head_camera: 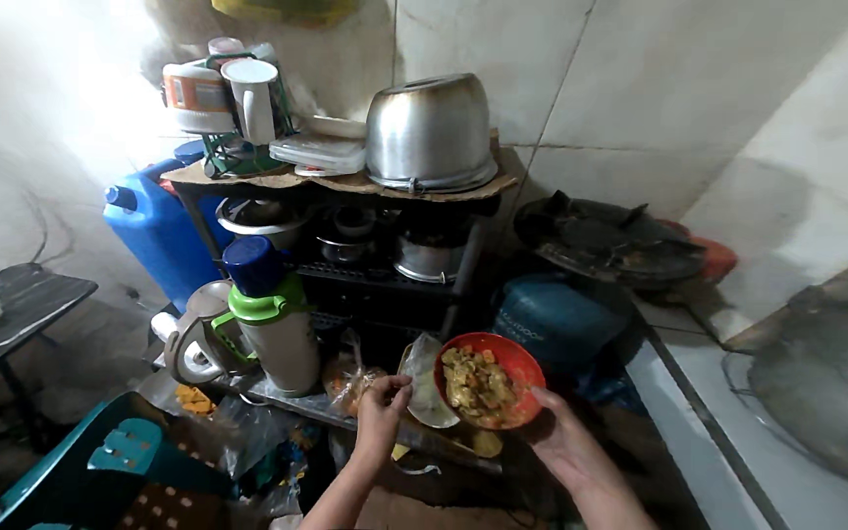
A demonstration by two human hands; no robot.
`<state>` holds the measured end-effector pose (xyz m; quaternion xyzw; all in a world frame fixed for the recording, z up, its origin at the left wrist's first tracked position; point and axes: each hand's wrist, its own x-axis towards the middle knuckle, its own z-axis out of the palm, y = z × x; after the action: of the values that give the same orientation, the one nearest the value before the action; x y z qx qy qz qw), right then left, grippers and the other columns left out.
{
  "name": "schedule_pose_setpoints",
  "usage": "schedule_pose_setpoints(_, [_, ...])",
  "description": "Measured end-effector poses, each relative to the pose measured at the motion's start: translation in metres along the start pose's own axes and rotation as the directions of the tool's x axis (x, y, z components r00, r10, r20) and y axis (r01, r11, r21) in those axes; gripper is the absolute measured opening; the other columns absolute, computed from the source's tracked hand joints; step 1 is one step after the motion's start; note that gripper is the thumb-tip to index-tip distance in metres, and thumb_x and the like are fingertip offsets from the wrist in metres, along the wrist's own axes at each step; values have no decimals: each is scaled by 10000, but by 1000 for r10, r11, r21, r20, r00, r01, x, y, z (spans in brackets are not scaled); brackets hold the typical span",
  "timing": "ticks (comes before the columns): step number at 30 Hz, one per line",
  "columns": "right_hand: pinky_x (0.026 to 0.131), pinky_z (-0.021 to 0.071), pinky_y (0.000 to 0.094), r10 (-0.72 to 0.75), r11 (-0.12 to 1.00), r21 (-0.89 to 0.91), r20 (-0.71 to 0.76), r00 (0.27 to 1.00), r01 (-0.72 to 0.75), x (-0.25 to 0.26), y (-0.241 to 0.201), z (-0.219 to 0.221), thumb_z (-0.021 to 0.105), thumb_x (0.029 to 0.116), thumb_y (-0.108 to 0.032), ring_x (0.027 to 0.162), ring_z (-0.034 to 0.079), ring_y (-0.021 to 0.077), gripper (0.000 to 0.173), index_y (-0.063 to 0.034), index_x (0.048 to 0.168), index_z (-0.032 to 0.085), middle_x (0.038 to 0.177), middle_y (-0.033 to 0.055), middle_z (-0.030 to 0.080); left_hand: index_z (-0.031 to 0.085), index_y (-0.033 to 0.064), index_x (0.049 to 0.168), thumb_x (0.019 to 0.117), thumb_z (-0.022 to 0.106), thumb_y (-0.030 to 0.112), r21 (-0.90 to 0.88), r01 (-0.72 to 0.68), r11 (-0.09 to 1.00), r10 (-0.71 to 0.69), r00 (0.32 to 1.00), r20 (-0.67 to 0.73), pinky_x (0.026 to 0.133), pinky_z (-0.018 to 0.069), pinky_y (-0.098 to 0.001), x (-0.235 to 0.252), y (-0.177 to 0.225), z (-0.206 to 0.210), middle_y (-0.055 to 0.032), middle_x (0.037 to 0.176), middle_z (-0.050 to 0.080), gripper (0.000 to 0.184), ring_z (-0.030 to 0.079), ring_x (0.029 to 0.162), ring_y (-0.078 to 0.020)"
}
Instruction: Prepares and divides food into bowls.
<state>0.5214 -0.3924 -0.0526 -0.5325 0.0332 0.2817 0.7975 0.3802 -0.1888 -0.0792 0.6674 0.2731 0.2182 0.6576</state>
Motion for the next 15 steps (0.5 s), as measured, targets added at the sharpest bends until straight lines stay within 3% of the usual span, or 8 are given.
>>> schedule_pose_setpoints(2, [721,615,326,9,1000,-25,5,1000,-9,5,-1,8,466,1029,-174,875,707,177,253,-23,1201,572,1015,114,684,681,-1,1092,964,654,105,27,-26,999,26,1000,1,827,568,-289,3,2,-1,-79,1036,698,168,675,897,-113])
schedule_pose_setpoints(5, [746,602,353,-10,995,-102,12,1000,11,12,-4,18,506,1006,-164,908,690,184,245,-13,1181,588,1024,112,675,666,10,1135,980,587,73,124,-58,991,52,997,48,781,553,-293,11,4,-3,-80,1038,672,185,650,856,-113])
schedule_pose_setpoints(8, [766,606,363,-42,981,-186,70,997,55,20,-7,25,543,977,-178,918,694,175,279,4,1179,601,1029,108,686,634,50,1330,961,523,16,190,-6,982,-19,992,125,868,549,-353,14,11,-4,-150,1315,608,387,651,1005,-181])
schedule_pose_setpoints(11, [785,602,350,-37,973,-225,95,995,58,28,-10,35,596,966,-165,926,694,172,294,20,1194,605,1040,117,691,451,41,1504,960,489,-19,100,120,988,-136,974,181,896,546,-369,17,16,-3,-190,1509,457,549,642,1070,-211])
schedule_pose_setpoints(13, [821,592,354,-17,963,-265,111,994,46,35,-11,39,608,976,-166,970,683,182,335,30,1248,591,1093,135,681,414,58,1527,1003,483,39,25,188,982,-189,963,194,872,555,-371,22,14,-5,-183,1507,449,529,643,1049,-206])
schedule_pose_setpoints(15, [822,590,353,-8,951,-307,106,994,40,38,-13,45,613,988,-166,977,680,183,332,33,1253,593,1103,138,678,468,66,1494,1049,509,136,28,181,983,-183,968,174,819,537,-359,27,9,-8,-167,1405,546,452,632,989,-186])
